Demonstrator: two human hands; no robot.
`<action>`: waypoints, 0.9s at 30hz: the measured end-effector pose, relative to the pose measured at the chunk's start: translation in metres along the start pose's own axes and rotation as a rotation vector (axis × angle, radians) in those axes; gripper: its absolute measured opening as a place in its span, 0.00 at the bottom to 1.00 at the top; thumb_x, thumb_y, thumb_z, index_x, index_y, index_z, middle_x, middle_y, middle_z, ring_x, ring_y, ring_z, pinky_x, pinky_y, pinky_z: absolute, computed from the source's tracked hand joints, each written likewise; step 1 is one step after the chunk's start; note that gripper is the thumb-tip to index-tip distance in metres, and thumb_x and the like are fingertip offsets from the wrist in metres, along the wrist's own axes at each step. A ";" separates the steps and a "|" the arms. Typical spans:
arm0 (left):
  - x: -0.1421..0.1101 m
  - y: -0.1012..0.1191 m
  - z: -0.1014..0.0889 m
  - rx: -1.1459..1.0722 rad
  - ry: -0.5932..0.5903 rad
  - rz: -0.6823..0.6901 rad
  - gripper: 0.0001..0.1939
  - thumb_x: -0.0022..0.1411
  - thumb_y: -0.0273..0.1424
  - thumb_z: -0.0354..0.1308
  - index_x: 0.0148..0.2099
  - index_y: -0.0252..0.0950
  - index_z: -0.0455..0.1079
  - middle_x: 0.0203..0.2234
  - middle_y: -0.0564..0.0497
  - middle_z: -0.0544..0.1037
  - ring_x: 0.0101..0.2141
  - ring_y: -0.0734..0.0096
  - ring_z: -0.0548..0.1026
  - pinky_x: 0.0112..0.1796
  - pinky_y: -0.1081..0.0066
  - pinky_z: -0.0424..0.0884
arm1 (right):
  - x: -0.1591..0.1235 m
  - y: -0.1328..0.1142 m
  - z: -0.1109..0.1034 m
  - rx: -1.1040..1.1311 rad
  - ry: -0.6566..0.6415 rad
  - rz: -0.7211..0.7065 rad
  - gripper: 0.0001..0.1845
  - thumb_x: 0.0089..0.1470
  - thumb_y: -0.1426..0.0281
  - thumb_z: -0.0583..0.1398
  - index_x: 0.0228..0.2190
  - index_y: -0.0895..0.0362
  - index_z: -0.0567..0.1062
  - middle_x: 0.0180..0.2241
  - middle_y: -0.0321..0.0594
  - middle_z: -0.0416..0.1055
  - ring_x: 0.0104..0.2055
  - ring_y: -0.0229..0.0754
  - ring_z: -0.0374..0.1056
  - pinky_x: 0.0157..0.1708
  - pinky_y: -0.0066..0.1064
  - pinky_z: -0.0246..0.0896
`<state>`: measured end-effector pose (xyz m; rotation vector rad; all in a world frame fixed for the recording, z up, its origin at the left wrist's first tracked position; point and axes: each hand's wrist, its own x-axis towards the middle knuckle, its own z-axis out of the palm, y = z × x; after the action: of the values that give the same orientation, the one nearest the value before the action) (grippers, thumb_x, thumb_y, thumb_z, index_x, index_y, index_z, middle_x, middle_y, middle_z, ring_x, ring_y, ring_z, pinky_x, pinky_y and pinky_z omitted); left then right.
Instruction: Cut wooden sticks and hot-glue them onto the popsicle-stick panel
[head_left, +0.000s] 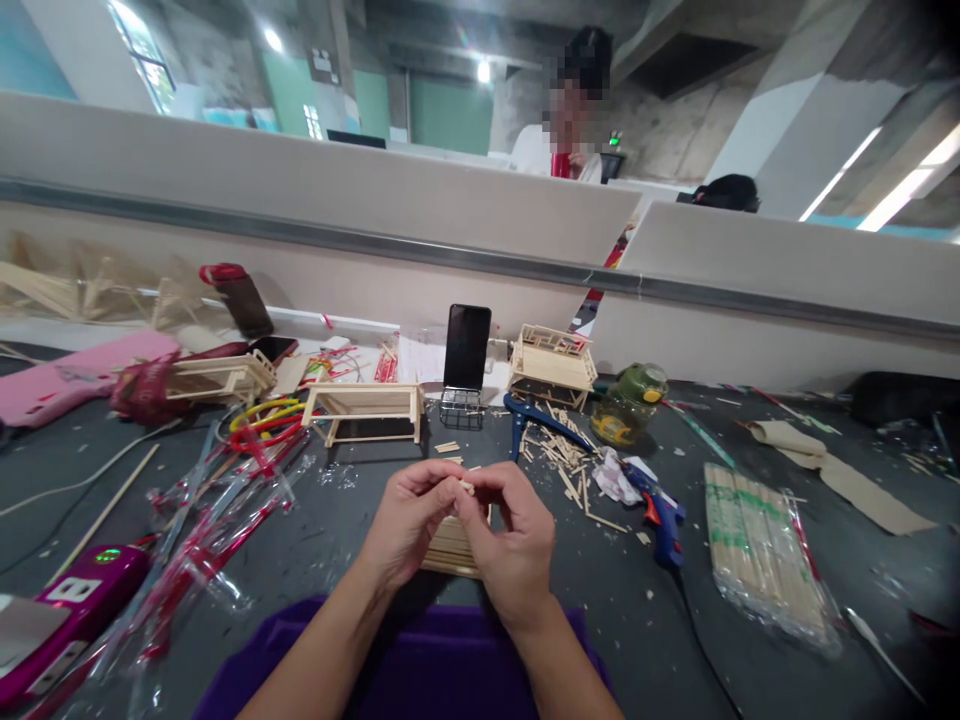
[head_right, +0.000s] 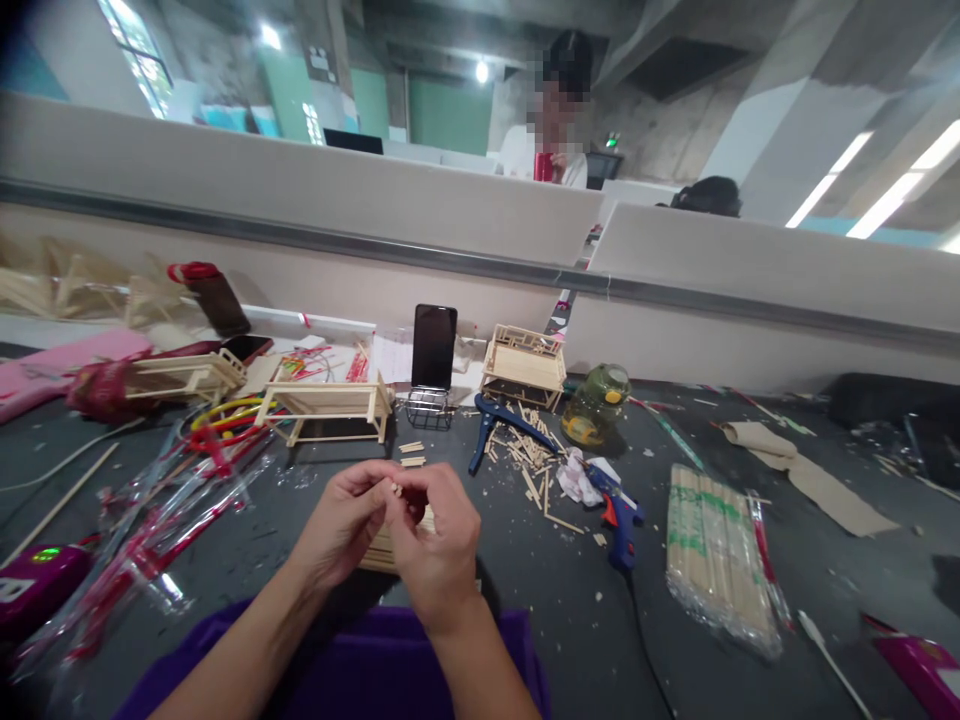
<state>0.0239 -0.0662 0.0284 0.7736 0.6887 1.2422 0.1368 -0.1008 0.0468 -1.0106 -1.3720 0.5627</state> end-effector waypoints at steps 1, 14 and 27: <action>0.000 0.000 -0.001 0.008 -0.018 0.007 0.09 0.44 0.29 0.70 0.30 0.32 0.76 0.25 0.51 0.77 0.27 0.75 0.74 0.31 0.75 0.70 | 0.000 0.000 -0.001 -0.010 -0.009 -0.019 0.06 0.52 0.74 0.59 0.33 0.53 0.74 0.29 0.36 0.68 0.29 0.36 0.63 0.29 0.28 0.60; -0.001 0.005 0.002 0.125 -0.131 -0.085 0.09 0.51 0.33 0.65 0.32 0.31 0.75 0.17 0.53 0.72 0.19 0.77 0.69 0.24 0.74 0.70 | 0.015 0.003 -0.006 0.307 -0.054 0.317 0.08 0.48 0.66 0.64 0.25 0.56 0.70 0.19 0.29 0.66 0.18 0.32 0.63 0.19 0.23 0.57; 0.004 0.003 -0.002 0.237 -0.108 -0.079 0.09 0.49 0.31 0.67 0.33 0.31 0.77 0.18 0.51 0.75 0.20 0.77 0.71 0.26 0.76 0.69 | 0.015 0.011 -0.005 0.240 -0.001 0.331 0.06 0.46 0.69 0.63 0.26 0.56 0.70 0.20 0.30 0.66 0.21 0.32 0.61 0.21 0.22 0.56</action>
<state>0.0211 -0.0617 0.0297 0.9918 0.7788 1.0509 0.1464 -0.0837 0.0460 -1.0442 -1.1117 0.9511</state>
